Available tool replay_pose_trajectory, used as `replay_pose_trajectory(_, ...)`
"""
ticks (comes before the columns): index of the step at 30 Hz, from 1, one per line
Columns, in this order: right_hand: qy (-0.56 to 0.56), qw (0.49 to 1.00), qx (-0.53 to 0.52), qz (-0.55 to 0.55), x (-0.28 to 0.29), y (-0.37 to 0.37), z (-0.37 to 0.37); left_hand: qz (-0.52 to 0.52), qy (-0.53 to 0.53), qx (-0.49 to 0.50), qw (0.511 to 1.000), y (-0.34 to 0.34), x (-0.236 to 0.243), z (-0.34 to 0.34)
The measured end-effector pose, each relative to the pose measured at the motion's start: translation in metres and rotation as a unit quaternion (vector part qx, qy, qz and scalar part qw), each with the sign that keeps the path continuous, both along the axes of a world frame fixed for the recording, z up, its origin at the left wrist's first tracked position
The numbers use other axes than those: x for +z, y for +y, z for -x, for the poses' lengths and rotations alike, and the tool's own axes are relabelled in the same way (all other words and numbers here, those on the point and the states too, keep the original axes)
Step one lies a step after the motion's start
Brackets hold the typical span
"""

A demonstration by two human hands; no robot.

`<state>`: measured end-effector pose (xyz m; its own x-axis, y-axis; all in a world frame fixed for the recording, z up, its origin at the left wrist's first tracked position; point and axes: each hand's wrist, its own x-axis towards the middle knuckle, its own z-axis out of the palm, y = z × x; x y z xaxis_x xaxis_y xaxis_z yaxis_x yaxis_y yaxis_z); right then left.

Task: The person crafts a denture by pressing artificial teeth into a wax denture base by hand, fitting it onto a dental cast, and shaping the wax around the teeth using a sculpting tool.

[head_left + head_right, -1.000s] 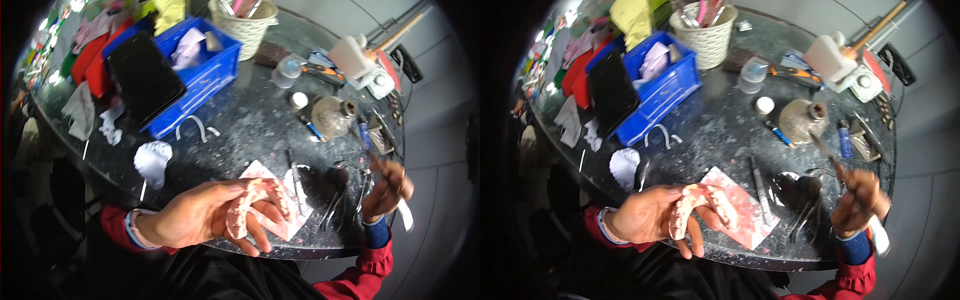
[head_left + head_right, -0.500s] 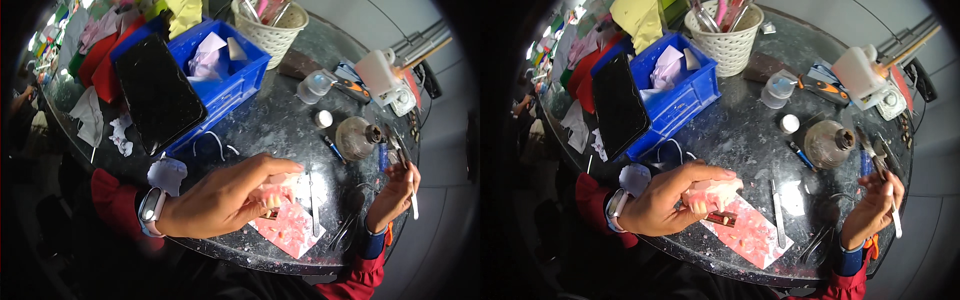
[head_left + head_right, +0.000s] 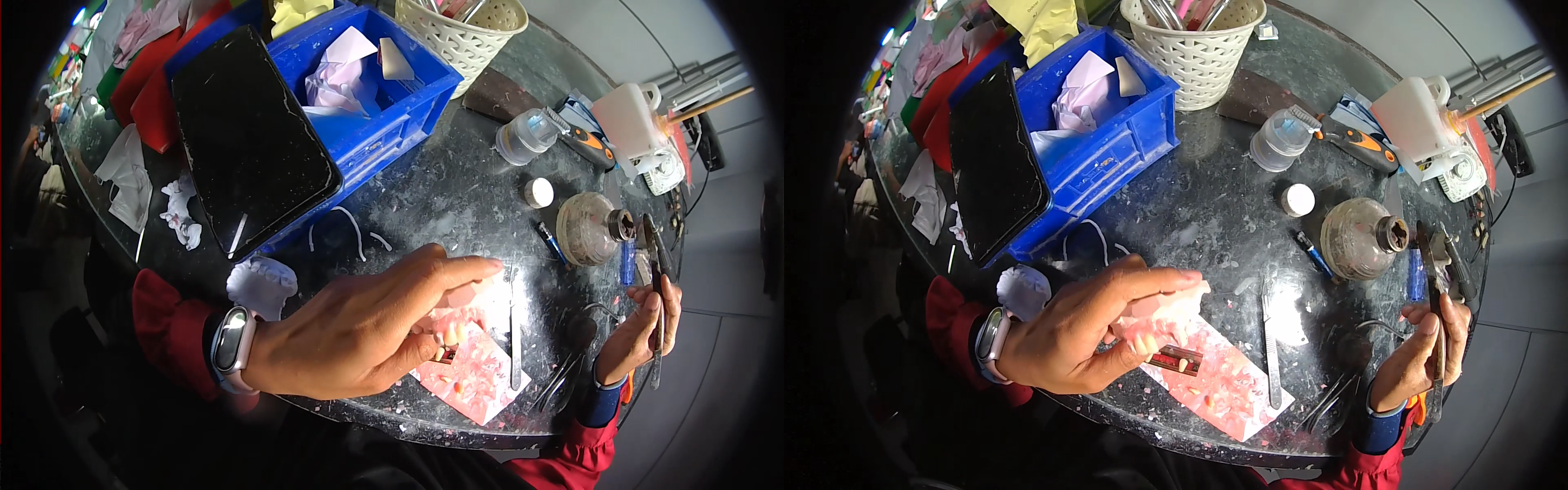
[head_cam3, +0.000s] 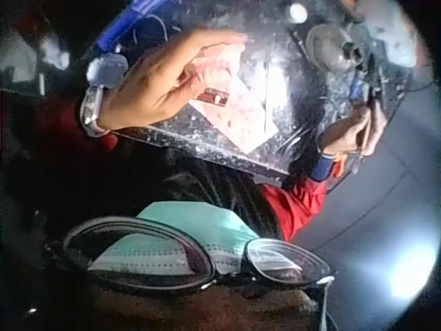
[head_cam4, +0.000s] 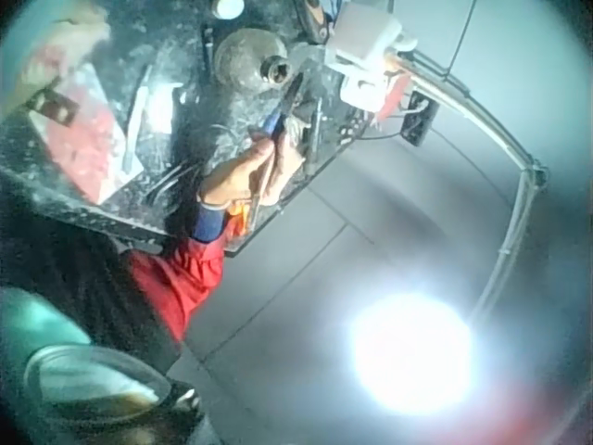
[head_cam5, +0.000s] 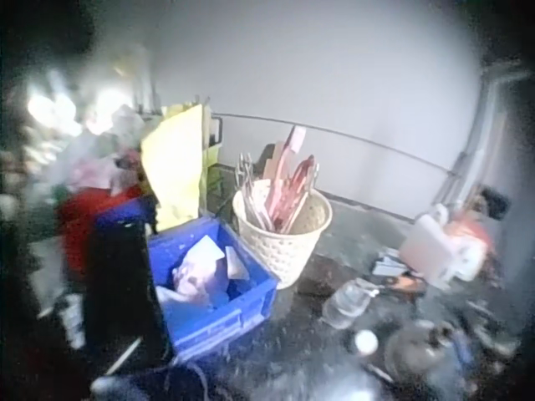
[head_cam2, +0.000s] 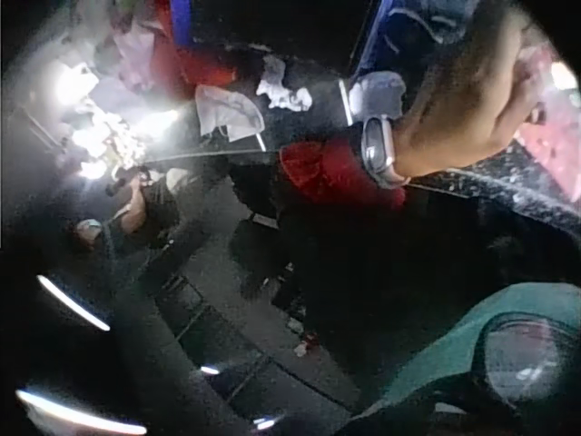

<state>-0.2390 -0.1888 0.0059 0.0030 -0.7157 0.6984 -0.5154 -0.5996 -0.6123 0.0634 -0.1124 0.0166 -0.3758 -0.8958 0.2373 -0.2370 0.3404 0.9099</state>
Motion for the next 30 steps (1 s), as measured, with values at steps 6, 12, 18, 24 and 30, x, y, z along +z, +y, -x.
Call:
replay_pose_trajectory(6, -0.003, 0.999, 0.013, -0.029, 0.001, 0.005, 0.001, -0.053, 0.035, -0.038, 0.997, -0.001, 0.001, -0.005)
replay_pose_trajectory(12, 0.008, 1.0, 0.015, -0.026, 0.0, 0.006, 0.001, -0.106, 0.104, -0.044, 0.988, 0.001, -0.001, 0.0)
replay_pose_trajectory(18, -0.054, 0.998, 0.017, -0.027, -0.004, 0.006, 0.002, -0.297, 0.254, -0.073, 0.918, 0.004, -0.007, 0.001)
replay_pose_trajectory(24, 0.006, 1.0, 0.022, -0.001, -0.002, 0.005, 0.003, -0.437, 0.35, -0.09, 0.824, -0.002, 0.002, 0.001)
replay_pose_trajectory(30, 0.007, 1.0, 0.012, -0.002, -0.002, 0.007, 0.002, -0.488, 0.426, -0.115, 0.753, 0.0, -0.01, -0.002)
